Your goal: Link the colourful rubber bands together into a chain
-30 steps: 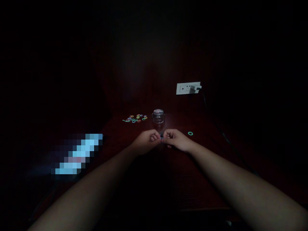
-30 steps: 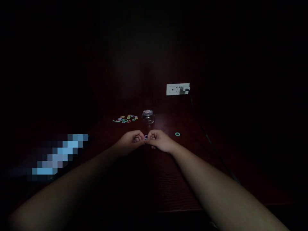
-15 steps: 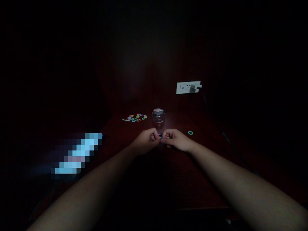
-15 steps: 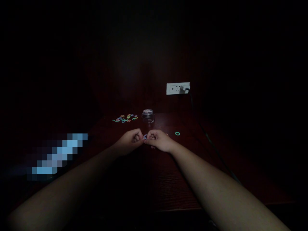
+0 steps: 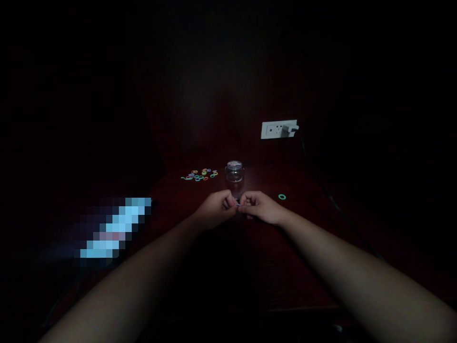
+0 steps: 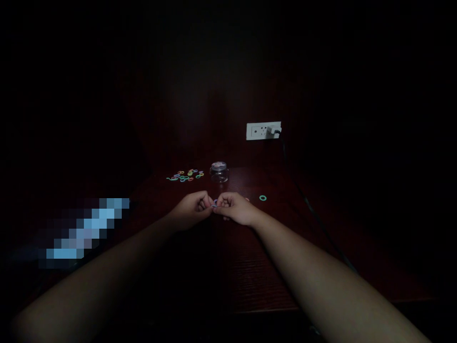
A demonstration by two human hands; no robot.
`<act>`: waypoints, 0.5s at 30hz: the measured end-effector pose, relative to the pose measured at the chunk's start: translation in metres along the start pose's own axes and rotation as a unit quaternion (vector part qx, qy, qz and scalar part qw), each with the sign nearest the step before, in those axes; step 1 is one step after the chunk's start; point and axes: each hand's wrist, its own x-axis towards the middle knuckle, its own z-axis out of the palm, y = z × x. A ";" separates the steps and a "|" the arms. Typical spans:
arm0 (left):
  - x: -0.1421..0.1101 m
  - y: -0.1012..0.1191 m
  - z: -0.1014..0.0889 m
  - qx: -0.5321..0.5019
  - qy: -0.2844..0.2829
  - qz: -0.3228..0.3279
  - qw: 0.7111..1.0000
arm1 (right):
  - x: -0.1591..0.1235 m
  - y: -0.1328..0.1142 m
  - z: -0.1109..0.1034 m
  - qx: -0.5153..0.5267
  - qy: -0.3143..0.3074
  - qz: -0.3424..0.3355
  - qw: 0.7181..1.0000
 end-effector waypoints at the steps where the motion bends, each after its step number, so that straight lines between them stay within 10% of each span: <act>1: 0.000 0.000 0.000 -0.001 -0.001 -0.003 1.000 | 0.000 0.000 0.000 -0.001 -0.001 0.001 1.000; 15: 0.000 0.002 -0.002 -0.010 0.009 -0.043 0.999 | 0.000 0.001 0.000 -0.008 0.003 -0.001 1.000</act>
